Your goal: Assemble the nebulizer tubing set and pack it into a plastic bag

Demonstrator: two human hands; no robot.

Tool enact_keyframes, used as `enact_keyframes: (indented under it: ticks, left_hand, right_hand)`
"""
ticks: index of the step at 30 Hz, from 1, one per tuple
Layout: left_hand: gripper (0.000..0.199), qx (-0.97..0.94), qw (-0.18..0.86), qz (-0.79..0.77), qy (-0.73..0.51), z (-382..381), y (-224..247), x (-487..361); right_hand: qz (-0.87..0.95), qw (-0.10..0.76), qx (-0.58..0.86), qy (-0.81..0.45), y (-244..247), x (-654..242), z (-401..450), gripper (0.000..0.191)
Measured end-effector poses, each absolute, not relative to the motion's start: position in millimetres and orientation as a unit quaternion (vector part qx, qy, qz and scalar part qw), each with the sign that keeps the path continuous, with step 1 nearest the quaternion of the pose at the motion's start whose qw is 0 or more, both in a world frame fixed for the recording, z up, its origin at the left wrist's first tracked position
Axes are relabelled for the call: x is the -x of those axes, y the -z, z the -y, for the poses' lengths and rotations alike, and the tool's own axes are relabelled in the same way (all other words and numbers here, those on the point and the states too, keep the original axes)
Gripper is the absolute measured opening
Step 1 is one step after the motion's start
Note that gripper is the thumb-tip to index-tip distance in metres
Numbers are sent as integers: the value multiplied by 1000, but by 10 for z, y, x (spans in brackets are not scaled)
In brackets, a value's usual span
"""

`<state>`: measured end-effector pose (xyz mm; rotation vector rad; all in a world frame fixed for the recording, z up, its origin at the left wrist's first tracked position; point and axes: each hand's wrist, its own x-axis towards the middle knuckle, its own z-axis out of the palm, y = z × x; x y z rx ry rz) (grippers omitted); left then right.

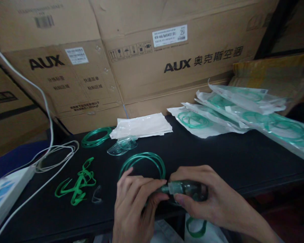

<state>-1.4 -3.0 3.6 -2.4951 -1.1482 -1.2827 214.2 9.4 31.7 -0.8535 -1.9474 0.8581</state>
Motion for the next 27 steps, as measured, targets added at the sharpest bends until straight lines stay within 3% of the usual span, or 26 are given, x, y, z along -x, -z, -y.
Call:
enact_keyframes:
  ticks: [11, 27]
  left_hand:
    - [25, 804, 41, 384, 452, 38, -28, -7]
    - [18, 819, 28, 383, 426, 37, -35, -5]
  right_hand:
    - [773, 402, 348, -345, -319, -2150, -96, 6]
    - [782, 388, 321, -367, -289, -2124, -72, 16]
